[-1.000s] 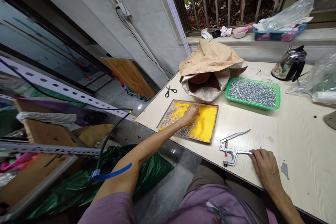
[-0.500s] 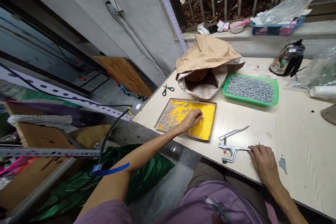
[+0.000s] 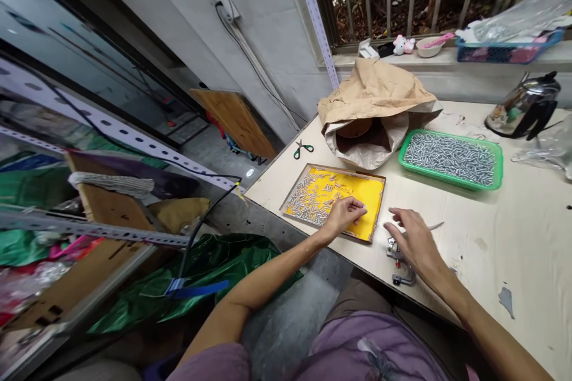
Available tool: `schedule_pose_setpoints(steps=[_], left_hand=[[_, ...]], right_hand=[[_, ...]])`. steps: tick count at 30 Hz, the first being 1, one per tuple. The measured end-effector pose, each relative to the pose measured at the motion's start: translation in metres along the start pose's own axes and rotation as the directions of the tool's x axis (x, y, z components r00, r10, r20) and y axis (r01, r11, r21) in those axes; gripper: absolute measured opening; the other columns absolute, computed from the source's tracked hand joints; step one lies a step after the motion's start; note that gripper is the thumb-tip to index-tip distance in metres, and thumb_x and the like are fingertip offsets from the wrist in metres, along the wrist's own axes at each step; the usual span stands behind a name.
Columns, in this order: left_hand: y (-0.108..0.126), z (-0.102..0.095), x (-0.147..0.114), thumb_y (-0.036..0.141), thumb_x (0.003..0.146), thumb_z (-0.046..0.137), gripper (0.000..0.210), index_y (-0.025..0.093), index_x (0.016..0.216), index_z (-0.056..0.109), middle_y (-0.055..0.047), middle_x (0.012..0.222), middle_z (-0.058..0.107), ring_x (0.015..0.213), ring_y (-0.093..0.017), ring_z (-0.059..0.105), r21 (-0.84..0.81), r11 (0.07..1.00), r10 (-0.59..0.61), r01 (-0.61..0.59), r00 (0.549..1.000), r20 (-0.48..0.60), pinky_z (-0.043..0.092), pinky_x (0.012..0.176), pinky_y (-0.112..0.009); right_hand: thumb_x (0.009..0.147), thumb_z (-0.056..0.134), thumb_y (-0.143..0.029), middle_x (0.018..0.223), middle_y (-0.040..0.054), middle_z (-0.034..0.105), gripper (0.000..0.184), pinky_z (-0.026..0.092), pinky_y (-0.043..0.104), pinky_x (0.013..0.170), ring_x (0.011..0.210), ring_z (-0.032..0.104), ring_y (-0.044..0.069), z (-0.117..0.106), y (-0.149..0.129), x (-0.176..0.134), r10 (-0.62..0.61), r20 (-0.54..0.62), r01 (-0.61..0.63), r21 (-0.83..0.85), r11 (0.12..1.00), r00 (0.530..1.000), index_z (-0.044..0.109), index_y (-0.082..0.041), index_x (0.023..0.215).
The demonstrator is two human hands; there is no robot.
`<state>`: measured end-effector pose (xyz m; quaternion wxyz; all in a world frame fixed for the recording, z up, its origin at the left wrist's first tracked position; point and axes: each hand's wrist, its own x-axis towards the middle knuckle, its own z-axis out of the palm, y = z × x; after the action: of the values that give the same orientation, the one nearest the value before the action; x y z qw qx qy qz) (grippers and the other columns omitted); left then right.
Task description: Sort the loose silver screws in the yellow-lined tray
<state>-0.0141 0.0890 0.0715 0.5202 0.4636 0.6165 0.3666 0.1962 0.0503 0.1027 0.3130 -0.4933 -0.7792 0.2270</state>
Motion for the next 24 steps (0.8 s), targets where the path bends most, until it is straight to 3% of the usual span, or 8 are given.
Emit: schedule_pose_setpoints(steps=[3, 7, 10, 13, 16, 20, 24], left_hand=[[0.000, 0.002, -0.010, 0.017, 0.067, 0.074, 0.014, 0.014, 0.069, 0.061, 0.004, 0.055, 0.061, 0.043, -0.005, 0.053, -0.101, 0.995, 0.022, -0.024, 1.000, -0.018, 0.042, 0.042, -0.015], [-0.008, -0.009, -0.016, 0.020, 0.068, 0.074, 0.017, 0.014, 0.067, 0.059, 0.005, 0.050, 0.058, 0.042, -0.007, 0.054, -0.215, 0.976, -0.044, 0.043, 0.999, -0.004, 0.045, 0.045, -0.017], [-0.015, -0.022, -0.013, 0.023, 0.064, 0.080, 0.025, 0.013, 0.067, 0.057, 0.005, 0.049, 0.057, 0.043, -0.007, 0.055, -0.350, 0.927, -0.126, 0.136, 0.991, 0.054, 0.048, 0.047, -0.019], [-0.016, -0.037, -0.008, 0.023, 0.058, 0.085, 0.032, 0.012, 0.065, 0.056, 0.004, 0.051, 0.057, 0.044, -0.006, 0.054, -0.464, 0.849, -0.220, 0.252, 0.968, 0.123, 0.048, 0.048, -0.017], [-0.013, -0.053, -0.004, 0.021, 0.059, 0.086, 0.032, 0.010, 0.070, 0.059, 0.003, 0.057, 0.060, 0.047, -0.004, 0.055, -0.566, 0.771, -0.253, 0.293, 0.956, 0.150, 0.048, 0.050, -0.016], [-0.012, -0.070, -0.004, 0.018, 0.069, 0.080, 0.026, 0.011, 0.083, 0.060, 0.003, 0.062, 0.060, 0.047, -0.003, 0.053, -0.620, 0.750, -0.268, 0.233, 0.963, 0.037, 0.048, 0.048, -0.015], [-0.017, -0.079, -0.005, 0.014, 0.075, 0.071, 0.021, 0.011, 0.094, 0.061, 0.004, 0.061, 0.059, 0.047, -0.005, 0.054, -0.587, 0.790, -0.281, 0.178, 0.956, -0.088, 0.047, 0.048, -0.016]], right_hand=[[0.089, 0.044, -0.061, 0.084, 0.0077, 0.066, 0.046, 0.047, 0.031, 0.063, 0.074, 0.059, 0.021, 0.027, -0.027, 0.042, 0.060, 0.158, -0.100, 0.258, 0.961, 0.986, 0.063, -0.021, 0.101], [0.082, 0.050, -0.067, 0.070, 0.0041, 0.064, 0.049, 0.042, 0.028, 0.055, 0.063, 0.055, 0.018, 0.059, -0.033, 0.065, 0.098, 0.221, -0.173, 0.352, 0.920, 0.970, 0.064, -0.020, 0.084], [0.080, 0.050, -0.066, 0.061, 0.0019, 0.061, 0.048, 0.038, 0.027, 0.051, 0.055, 0.050, 0.015, 0.075, -0.024, 0.073, 0.118, 0.255, -0.203, 0.341, 0.918, 0.960, 0.062, -0.020, 0.074], [0.083, 0.050, -0.061, 0.054, 0.0011, 0.059, 0.045, 0.039, 0.027, 0.050, 0.051, 0.051, 0.015, 0.087, -0.017, 0.089, 0.140, 0.386, -0.280, 0.333, 0.901, 0.912, 0.060, -0.019, 0.069], [0.091, 0.043, -0.044, 0.059, 0.0026, 0.063, 0.035, 0.045, 0.027, 0.055, 0.055, 0.058, 0.016, 0.098, -0.019, 0.117, 0.133, 0.460, -0.256, 0.218, 0.942, 0.878, 0.060, -0.019, 0.074], [0.087, 0.046, -0.019, 0.085, 0.0084, 0.070, 0.017, 0.045, 0.029, 0.074, 0.081, 0.064, 0.019, 0.120, -0.027, 0.156, 0.084, 0.397, -0.112, 0.049, 0.993, 0.914, 0.061, -0.018, 0.079], [0.079, 0.052, -0.009, 0.086, 0.0136, 0.068, 0.014, 0.043, 0.032, 0.073, 0.083, 0.064, 0.023, 0.142, -0.032, 0.174, 0.112, 0.414, -0.115, -0.016, 0.993, 0.903, 0.058, -0.017, 0.068]])
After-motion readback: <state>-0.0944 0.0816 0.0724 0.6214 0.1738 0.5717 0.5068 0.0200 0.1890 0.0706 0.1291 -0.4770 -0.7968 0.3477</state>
